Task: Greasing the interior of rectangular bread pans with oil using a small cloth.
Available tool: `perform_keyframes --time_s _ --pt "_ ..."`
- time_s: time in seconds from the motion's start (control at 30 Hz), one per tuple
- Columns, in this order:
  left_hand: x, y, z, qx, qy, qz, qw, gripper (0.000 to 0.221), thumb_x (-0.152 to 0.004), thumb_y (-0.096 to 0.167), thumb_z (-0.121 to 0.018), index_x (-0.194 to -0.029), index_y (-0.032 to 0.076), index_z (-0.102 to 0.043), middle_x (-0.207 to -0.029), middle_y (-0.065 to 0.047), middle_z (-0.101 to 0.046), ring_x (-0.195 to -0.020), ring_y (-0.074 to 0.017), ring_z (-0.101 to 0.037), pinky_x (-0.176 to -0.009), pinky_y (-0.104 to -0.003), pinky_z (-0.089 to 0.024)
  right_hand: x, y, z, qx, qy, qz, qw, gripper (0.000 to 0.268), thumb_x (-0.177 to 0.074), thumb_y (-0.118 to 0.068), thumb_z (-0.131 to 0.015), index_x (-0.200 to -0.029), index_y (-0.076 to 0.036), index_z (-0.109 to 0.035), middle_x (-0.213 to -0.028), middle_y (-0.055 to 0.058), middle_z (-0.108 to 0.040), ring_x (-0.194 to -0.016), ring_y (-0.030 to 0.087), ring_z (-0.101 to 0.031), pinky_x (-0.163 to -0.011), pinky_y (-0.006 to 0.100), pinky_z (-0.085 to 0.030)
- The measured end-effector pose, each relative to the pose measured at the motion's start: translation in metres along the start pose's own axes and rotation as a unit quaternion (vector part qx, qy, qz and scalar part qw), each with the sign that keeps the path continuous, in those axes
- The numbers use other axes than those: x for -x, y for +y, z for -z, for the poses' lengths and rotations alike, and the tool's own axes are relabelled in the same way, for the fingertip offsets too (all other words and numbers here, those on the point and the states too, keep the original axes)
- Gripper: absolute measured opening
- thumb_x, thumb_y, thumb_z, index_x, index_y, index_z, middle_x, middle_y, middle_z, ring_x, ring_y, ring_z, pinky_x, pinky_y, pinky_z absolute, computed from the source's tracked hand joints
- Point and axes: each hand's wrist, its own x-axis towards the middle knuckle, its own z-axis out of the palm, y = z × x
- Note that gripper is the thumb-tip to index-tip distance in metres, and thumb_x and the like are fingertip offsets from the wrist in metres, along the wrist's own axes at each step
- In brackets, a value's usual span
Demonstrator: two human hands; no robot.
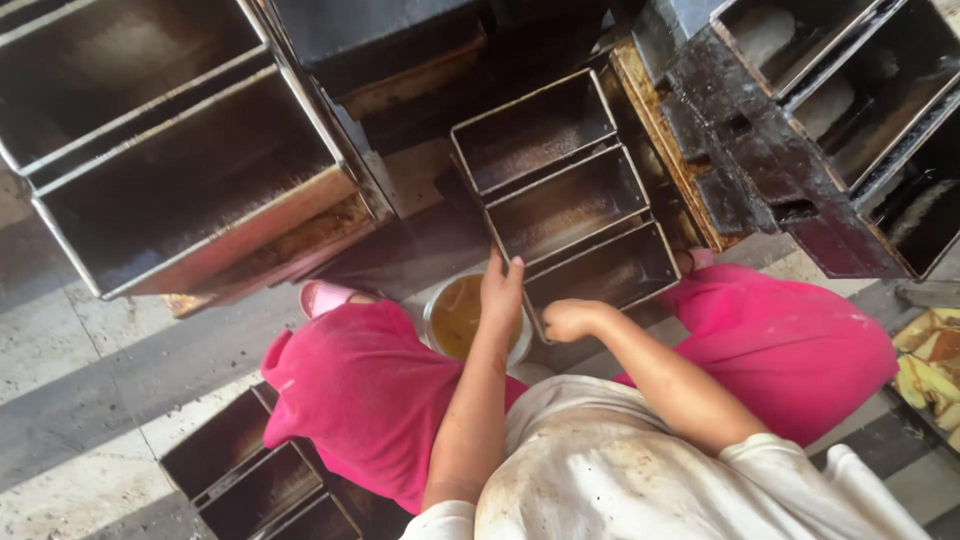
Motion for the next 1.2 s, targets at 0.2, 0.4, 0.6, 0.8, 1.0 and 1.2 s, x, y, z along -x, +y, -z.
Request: perform_keyframes --time_s 0.2,0.4,0.6,0.8,1.0,1.2 --pt "-0.004 -0.011 0.006 -0.092 0.032 -0.022 0.995 0.057 -0.098 0.022 -0.055 -0.153 0.006 -0.046 -0.144 -0.022 -0.059 -0.133 -0.0363 -0.056 -0.11 -0.038 -0.042 0.064 -0.02 0.036 0.081 -0.006 -0.034 0.996 0.025 -0.079 -0.021 -0.06 -0.087 -0.002 -0.075 -0.093 0.025 -0.071 -0.087 0.042 -0.07 -0.077 0.052 -0.055" --pt "0.001 -0.009 0.0 -0.123 0.071 -0.062 0.988 0.053 -0.103 0.023 -0.053 -0.152 0.004 -0.046 -0.141 -0.026 -0.057 -0.131 -0.0411 -0.054 -0.11 -0.041 -0.041 0.054 0.121 0.011 0.18 -0.06 -0.14 0.972 0.027 -0.081 -0.021 -0.06 -0.092 -0.01 -0.081 -0.102 0.018 -0.074 -0.097 0.039 -0.072 -0.084 0.051 -0.057" --pt "0.0 -0.016 0.001 -0.125 0.123 -0.104 0.979 0.047 -0.105 0.02 -0.049 -0.148 0.002 -0.051 -0.147 -0.021 -0.057 -0.136 -0.0371 -0.054 -0.113 -0.039 -0.041 0.008 0.003 -0.02 -0.025 0.082 0.097 0.992 0.044 -0.1 -0.036 -0.05 -0.107 0.002 -0.071 -0.111 0.028 -0.069 -0.103 0.046 -0.064 -0.088 0.053 -0.051" --pt "-0.002 -0.006 0.008 -0.098 0.106 -0.114 0.983 0.046 -0.104 0.017 -0.05 -0.147 0.0 -0.052 -0.147 -0.021 -0.057 -0.137 -0.0355 -0.054 -0.113 -0.038 -0.041 0.035 -0.054 0.021 -0.041 -0.012 0.157 0.987 0.032 -0.095 -0.027 -0.057 -0.112 -0.004 -0.072 -0.109 0.022 -0.071 -0.104 0.037 -0.066 -0.091 0.045 -0.052" --pt "-0.009 -0.005 0.006 -0.101 0.11 -0.118 0.982 0.046 -0.103 0.016 -0.052 -0.147 0.002 -0.053 -0.145 -0.02 -0.06 -0.134 -0.0346 -0.057 -0.112 -0.037 -0.043 0.148 -0.04 0.088 -0.02 0.125 0.032 0.991 0.033 -0.085 -0.015 -0.064 -0.115 -0.001 -0.069 -0.11 0.018 -0.071 -0.105 0.038 -0.066 -0.089 0.046 -0.053" --pt "-0.005 -0.009 0.006 -0.093 0.1 -0.125 0.983 0.045 -0.104 0.016 -0.051 -0.146 0.001 -0.053 -0.145 -0.02 -0.059 -0.135 -0.0351 -0.057 -0.112 -0.037 -0.043 0.145 0.009 0.076 0.361 0.216 -0.076 0.904 0.023 -0.091 -0.015 -0.058 -0.102 -0.001 -0.073 -0.108 0.016 -0.07 -0.109 0.033 -0.065 -0.102 0.042 -0.051"
